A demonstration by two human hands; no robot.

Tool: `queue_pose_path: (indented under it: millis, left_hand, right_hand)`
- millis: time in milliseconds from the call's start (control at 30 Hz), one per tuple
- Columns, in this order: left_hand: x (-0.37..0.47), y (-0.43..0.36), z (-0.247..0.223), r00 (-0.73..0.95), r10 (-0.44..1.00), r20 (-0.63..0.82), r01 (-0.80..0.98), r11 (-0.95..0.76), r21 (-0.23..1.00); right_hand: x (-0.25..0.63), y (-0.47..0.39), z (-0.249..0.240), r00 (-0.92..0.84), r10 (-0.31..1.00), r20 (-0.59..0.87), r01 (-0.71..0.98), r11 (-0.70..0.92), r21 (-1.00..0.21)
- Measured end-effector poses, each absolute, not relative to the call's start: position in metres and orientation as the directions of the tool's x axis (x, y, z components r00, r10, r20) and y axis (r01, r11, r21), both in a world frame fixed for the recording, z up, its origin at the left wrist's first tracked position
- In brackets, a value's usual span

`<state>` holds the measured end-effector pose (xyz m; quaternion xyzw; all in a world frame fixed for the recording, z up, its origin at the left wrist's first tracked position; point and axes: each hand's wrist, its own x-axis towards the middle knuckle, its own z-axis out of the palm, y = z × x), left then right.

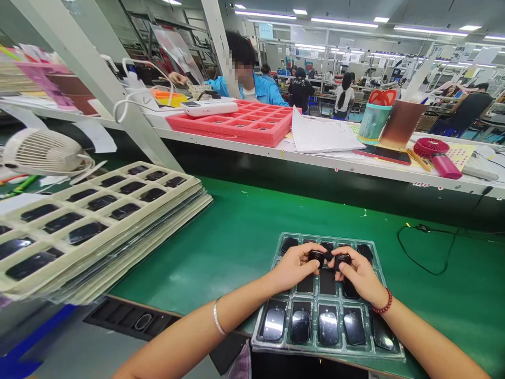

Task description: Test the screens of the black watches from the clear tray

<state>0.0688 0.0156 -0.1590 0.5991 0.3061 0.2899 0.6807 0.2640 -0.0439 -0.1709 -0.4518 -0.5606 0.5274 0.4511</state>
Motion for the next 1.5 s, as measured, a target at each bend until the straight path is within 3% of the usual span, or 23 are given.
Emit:
queue_pose_path:
  millis: [700,1300,1400,1500]
  left_hand:
    - [0.069,0.016,-0.158,0.65,0.755,-0.086,0.032,0.086,0.996]
    - [0.069,0.024,-0.158,0.661,0.746,-0.076,-0.181,0.256,0.949]
    - [0.062,0.012,-0.13,0.744,0.665,-0.063,-0.242,0.357,0.902]
    - [0.05,-0.017,-0.083,0.913,0.406,0.045,-0.255,0.479,0.84]
  right_hand:
    - [0.262,-0.046,-0.17,-0.197,0.98,0.028,0.051,0.038,-0.998]
    - [0.262,-0.046,-0.173,-0.187,0.982,0.018,0.025,0.023,-0.999]
    - [0.262,-0.046,-0.174,-0.17,0.985,0.025,0.038,0.032,-0.999]
    - [0.264,-0.046,-0.176,-0.163,0.986,0.022,0.043,0.029,-0.999]
